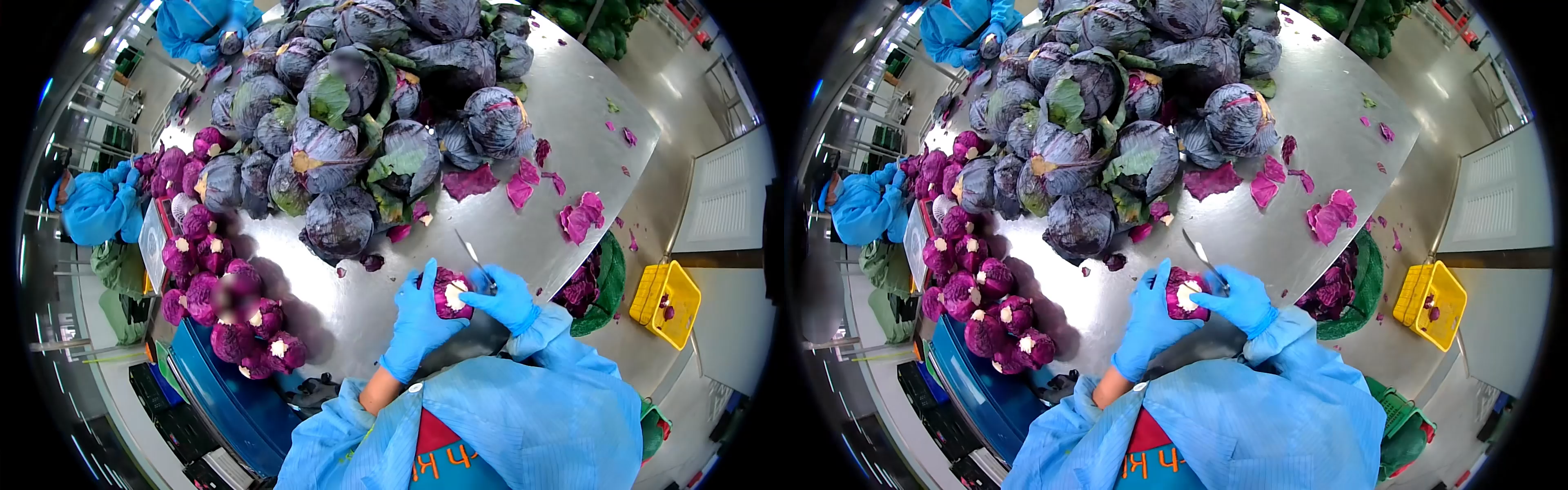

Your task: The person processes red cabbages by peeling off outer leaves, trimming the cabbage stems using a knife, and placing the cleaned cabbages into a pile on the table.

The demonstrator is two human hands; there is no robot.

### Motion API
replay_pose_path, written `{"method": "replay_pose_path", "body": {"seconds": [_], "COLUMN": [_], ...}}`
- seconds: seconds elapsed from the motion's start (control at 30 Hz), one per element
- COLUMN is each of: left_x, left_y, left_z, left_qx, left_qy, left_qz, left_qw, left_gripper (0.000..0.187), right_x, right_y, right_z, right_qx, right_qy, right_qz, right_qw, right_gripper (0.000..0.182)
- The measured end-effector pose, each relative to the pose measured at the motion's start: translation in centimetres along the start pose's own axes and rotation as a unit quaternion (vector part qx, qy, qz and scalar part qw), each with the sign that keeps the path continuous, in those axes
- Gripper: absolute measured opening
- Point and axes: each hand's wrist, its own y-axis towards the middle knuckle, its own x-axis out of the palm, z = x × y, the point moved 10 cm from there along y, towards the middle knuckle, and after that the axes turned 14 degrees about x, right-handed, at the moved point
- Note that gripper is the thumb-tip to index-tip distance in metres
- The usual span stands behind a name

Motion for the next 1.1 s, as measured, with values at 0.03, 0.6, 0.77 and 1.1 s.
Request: {"method": "replay_pose_path", "body": {"seconds": [0.03, 0.6, 0.77, 1.1], "left_x": [0.3, 0.5, -0.1, -1.0], "left_y": [0.0, 0.1, -0.7, -4.7], "left_z": [-0.1, 1.9, 2.7, -5.3], "left_qx": [-0.007, 0.017, 0.141, 0.068], "left_qy": [0.010, 0.067, 0.045, -0.265], "left_qz": [-0.004, -0.002, -0.013, 0.151], "left_qw": [1.000, 0.998, 0.989, 0.950], "left_gripper": [0.112, 0.102, 0.107, 0.111], "right_x": [0.5, 1.7, -0.7, -14.4], "right_y": [0.6, 4.4, 7.0, 0.5], "right_z": [-0.3, -0.5, 4.5, 6.7], "right_qx": [-0.029, 0.006, 0.044, 0.018], "right_qy": [-0.021, -0.189, -0.117, -0.255], "right_qz": [-0.023, -0.127, -0.018, 0.352], "right_qw": [0.999, 0.974, 0.992, 0.900], "right_gripper": [0.043, 0.033, 0.033, 0.050]}}
